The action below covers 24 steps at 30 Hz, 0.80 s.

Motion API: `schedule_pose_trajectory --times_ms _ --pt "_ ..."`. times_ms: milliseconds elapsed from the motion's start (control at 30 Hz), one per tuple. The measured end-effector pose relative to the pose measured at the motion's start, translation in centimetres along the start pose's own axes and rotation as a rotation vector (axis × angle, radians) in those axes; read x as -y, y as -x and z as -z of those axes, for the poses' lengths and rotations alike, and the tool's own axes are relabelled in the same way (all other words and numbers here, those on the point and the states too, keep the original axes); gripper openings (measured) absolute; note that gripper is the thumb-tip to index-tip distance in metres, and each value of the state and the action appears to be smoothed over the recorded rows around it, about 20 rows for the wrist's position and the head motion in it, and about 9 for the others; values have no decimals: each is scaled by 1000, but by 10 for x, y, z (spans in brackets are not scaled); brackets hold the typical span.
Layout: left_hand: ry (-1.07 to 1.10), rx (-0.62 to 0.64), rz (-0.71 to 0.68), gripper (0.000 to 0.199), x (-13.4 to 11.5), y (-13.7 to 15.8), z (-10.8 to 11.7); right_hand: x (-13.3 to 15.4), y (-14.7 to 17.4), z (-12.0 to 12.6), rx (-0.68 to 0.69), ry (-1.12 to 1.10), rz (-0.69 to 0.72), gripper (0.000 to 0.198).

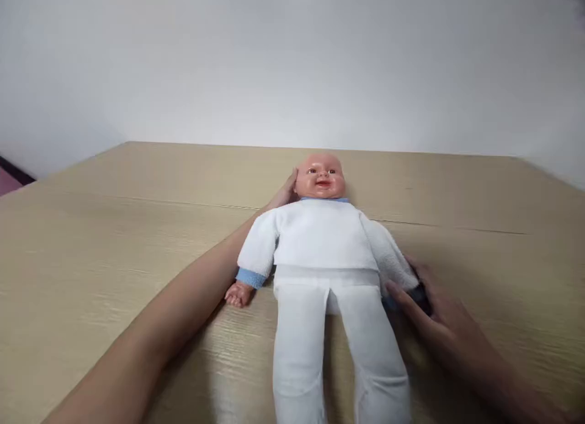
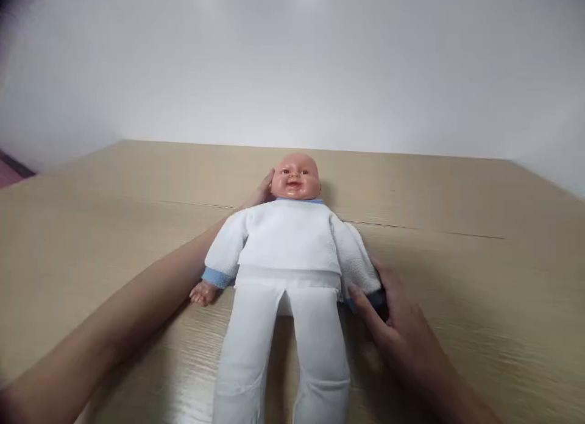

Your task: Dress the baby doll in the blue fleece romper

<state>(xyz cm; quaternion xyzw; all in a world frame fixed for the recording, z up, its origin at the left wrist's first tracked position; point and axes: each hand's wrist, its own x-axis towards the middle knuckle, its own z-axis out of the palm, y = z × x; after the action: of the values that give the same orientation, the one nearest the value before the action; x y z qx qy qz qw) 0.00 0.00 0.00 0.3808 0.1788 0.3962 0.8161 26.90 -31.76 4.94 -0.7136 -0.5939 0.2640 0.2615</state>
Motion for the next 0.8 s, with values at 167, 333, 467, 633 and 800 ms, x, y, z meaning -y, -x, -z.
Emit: schedule_pose_trajectory --times_ms 167,333,467,633,800 --pt "-43 56 9 99 -4 3 -8 -3 2 -3 -60 -40 97 74" --pt "-59 96 17 99 -11 13 -19 0 6 -6 -58 -113 142 71" --pt "-58 70 29 97 -12 16 -19 -1 5 -7 -58 -132 157 71" --pt "-98 31 6 95 -10 17 -19 -2 6 -6 -48 -143 177 71" --pt "-97 69 -34 88 -11 19 -24 -1 7 -5 -52 -113 166 71"
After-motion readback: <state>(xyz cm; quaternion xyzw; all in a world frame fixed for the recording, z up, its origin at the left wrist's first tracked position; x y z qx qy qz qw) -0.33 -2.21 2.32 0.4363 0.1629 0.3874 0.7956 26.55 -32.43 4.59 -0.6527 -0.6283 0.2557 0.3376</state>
